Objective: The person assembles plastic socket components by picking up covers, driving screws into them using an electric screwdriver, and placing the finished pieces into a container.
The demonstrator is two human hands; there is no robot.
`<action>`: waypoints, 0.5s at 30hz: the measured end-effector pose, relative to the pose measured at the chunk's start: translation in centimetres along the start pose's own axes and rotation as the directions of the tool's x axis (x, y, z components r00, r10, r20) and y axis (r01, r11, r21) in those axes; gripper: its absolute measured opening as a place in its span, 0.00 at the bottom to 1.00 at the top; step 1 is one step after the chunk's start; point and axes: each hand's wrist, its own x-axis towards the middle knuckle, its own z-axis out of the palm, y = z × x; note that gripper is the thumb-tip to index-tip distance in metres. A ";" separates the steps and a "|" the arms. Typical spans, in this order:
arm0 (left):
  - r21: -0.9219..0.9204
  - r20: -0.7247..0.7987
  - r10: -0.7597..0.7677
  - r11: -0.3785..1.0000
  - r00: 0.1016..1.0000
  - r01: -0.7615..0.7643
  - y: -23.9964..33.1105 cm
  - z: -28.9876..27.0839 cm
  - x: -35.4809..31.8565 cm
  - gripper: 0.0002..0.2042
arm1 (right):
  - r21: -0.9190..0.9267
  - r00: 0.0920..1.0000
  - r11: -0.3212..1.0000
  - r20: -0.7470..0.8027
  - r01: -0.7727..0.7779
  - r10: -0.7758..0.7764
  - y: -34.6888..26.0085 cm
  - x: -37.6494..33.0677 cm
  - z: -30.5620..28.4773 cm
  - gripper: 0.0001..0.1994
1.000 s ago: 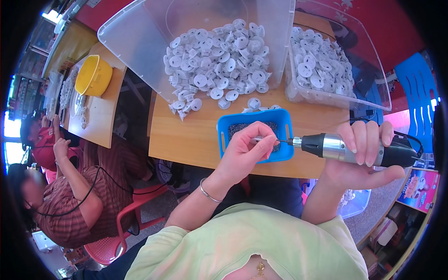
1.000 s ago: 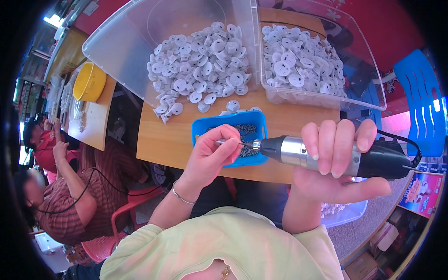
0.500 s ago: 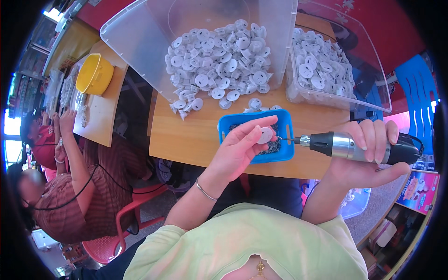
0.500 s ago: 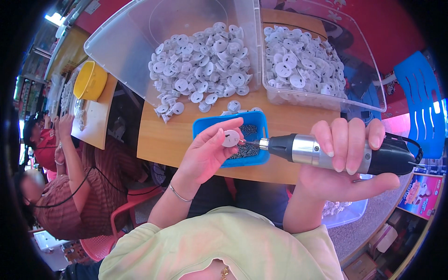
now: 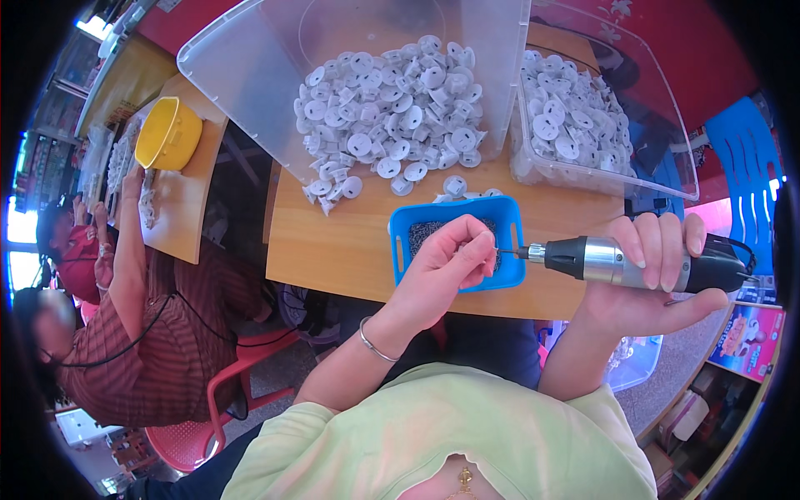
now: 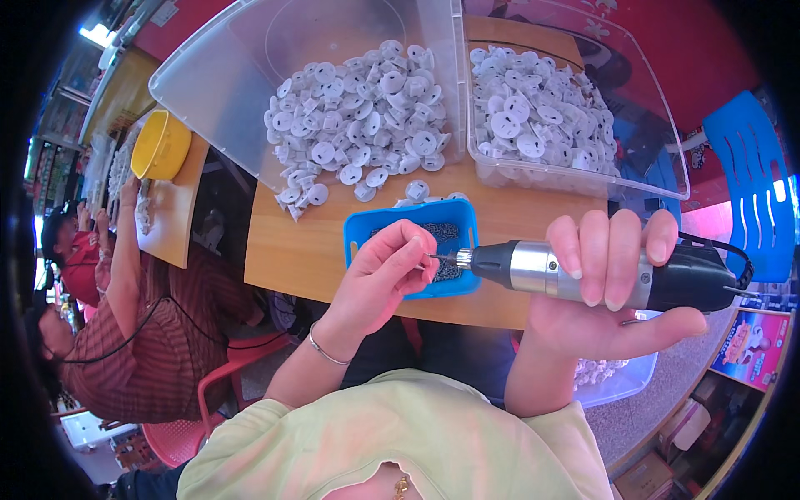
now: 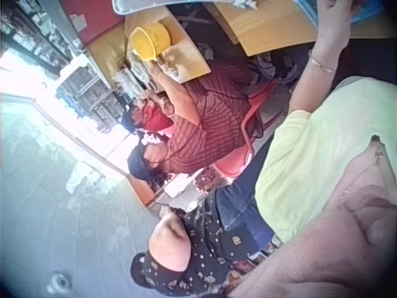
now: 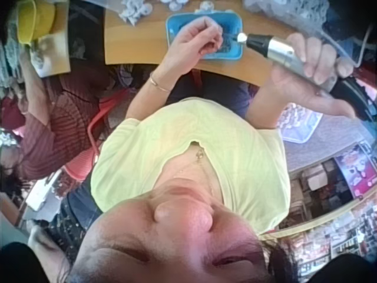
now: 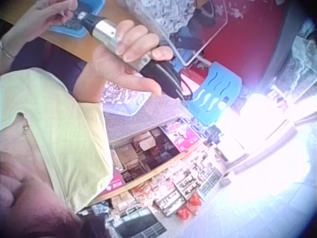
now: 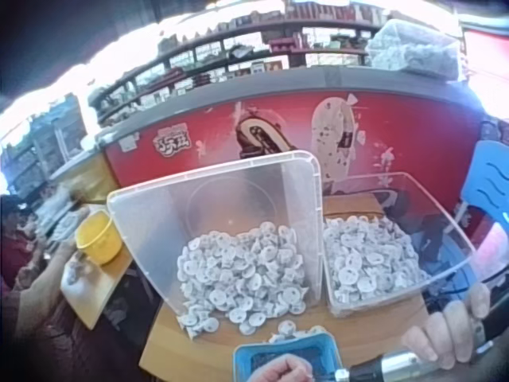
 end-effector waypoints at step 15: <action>-0.134 -0.042 0.008 0.991 0.999 -0.013 0.1 0.8 0.2 0.08 | 0.016 1.000 1.000 -0.021 0.016 -0.015 0.0 0.0 -0.2 0.19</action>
